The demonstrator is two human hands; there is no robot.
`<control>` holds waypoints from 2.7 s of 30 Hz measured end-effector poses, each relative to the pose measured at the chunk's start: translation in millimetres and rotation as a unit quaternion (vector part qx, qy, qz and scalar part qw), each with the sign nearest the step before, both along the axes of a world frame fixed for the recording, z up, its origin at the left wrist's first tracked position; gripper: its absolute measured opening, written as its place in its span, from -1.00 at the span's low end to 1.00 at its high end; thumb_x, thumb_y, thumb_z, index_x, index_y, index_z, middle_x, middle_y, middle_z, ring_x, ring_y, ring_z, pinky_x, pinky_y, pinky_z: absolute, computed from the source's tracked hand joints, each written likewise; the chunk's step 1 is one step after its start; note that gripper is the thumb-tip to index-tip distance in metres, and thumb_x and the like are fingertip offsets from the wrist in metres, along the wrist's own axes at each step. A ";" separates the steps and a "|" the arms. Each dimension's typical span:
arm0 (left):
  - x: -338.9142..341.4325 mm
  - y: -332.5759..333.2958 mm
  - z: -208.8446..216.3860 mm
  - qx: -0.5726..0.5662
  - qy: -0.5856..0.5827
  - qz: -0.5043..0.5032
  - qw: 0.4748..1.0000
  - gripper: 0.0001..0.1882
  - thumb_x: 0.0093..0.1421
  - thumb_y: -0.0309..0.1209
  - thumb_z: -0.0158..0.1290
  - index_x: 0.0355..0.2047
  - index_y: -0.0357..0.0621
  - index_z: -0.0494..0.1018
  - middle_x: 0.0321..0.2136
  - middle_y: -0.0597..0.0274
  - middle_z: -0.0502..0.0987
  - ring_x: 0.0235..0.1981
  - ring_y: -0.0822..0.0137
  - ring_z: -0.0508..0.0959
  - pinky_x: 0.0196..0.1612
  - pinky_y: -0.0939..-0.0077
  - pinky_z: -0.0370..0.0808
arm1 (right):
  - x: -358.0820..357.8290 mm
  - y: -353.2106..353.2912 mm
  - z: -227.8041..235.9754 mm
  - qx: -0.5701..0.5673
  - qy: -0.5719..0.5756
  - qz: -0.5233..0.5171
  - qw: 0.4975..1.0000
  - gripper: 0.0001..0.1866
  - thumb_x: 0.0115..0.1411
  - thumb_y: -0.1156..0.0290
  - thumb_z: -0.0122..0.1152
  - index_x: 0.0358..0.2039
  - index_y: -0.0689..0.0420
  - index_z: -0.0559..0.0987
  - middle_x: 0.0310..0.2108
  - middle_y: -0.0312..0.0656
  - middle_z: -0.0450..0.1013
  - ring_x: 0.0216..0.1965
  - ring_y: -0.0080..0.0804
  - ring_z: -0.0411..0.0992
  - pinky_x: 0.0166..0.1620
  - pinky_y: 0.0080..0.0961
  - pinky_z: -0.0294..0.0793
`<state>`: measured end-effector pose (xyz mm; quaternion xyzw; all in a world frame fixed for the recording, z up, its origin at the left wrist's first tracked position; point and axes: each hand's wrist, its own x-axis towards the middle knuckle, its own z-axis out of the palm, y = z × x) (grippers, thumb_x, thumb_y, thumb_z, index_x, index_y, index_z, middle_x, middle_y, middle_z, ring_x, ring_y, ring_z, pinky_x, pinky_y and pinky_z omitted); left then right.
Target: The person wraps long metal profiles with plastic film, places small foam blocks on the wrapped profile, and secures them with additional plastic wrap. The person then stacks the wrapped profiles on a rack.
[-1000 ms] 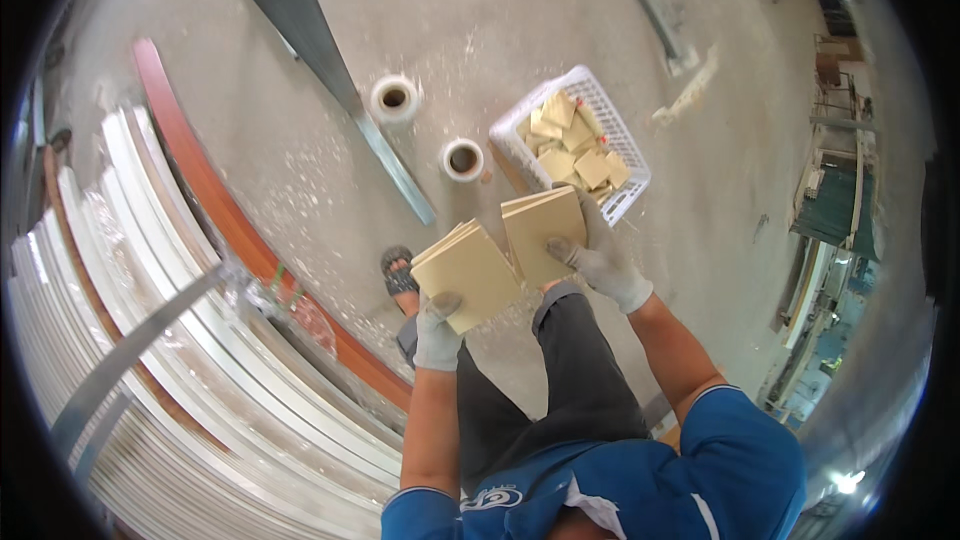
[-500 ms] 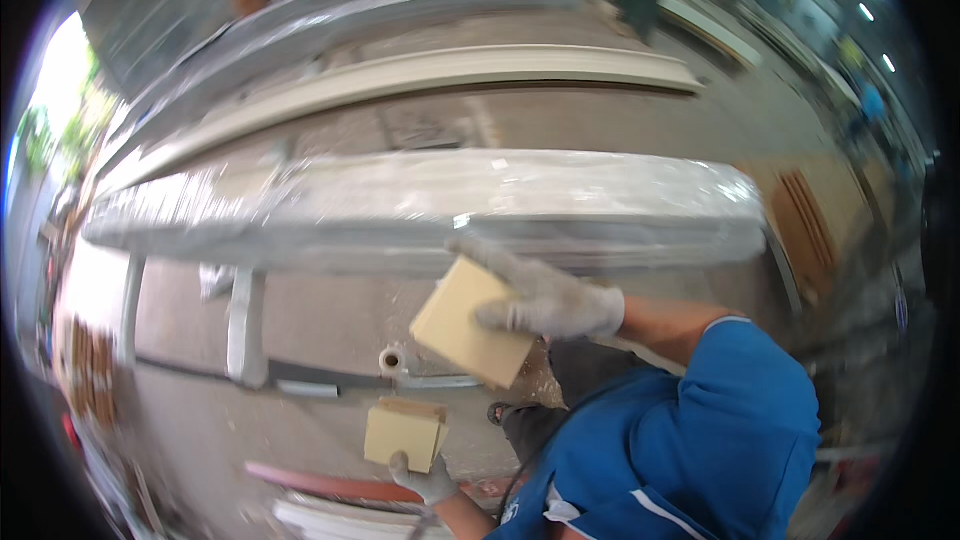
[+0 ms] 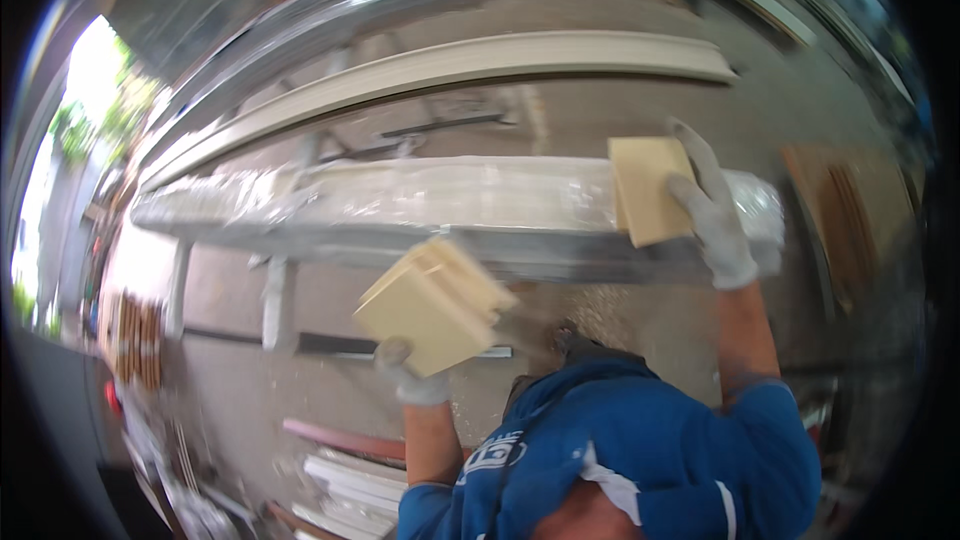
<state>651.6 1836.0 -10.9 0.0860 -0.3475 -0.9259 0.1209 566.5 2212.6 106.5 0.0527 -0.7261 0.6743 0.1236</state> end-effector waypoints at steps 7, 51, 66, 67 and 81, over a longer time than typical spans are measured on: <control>-10.8 -11.0 -0.5 0.064 -0.005 -0.034 0.997 -0.07 -0.13 -0.19 0.23 0.28 -0.34 0.29 0.09 -0.07 0.50 0.06 -0.02 0.58 0.12 0.09 0.61 | -46.1 -106.2 6.2 -0.053 -0.065 0.169 0.982 -0.30 0.35 0.43 0.04 0.46 0.24 0.11 0.30 0.03 0.28 0.20 -0.30 0.40 0.27 -0.45 0.35; -7.1 -171.5 -7.1 0.281 0.116 -0.158 0.939 -0.05 0.06 0.12 0.19 0.38 -0.05 0.23 0.24 -0.02 0.40 0.20 -0.06 0.49 0.20 0.01 0.52 | -14.6 -364.0 -47.1 0.148 0.158 0.476 0.852 0.62 -0.32 -0.02 0.73 0.54 0.14 -0.26 0.44 0.20 0.09 0.42 0.05 0.17 0.40 -0.17 0.24; 1.9 -137.5 -1.5 0.264 0.072 -0.202 0.940 -0.04 0.10 0.28 0.08 0.41 0.04 0.21 0.27 0.02 0.36 0.22 -0.07 0.45 0.21 -0.09 0.48 | -6.1 -311.2 15.4 0.239 0.317 0.255 0.882 0.35 -0.18 0.14 0.56 0.48 0.40 -0.06 0.14 0.18 0.42 0.12 0.02 0.46 0.21 -0.16 0.41; 3.9 -135.7 -3.5 0.275 0.080 -0.193 0.938 -0.03 0.10 0.29 0.07 0.41 0.05 0.20 0.27 0.02 0.35 0.22 -0.07 0.45 0.21 -0.09 0.48 | -18.0 -296.0 28.9 0.276 0.336 0.224 0.872 0.35 -0.18 0.12 0.53 0.50 0.36 -0.07 0.13 0.17 0.44 0.14 0.00 0.46 0.21 -0.17 0.41; 0.3 -89.4 3.9 0.209 0.074 -0.075 0.972 0.01 0.02 0.10 0.23 0.36 -0.22 0.19 0.12 -0.22 0.45 0.01 -0.15 0.61 -0.01 -0.09 0.67 | -135.3 -275.0 26.5 0.619 0.161 0.254 0.725 0.34 -0.13 -0.28 0.49 0.48 0.24 0.06 0.28 0.25 0.32 0.35 0.06 0.29 0.29 -0.09 0.32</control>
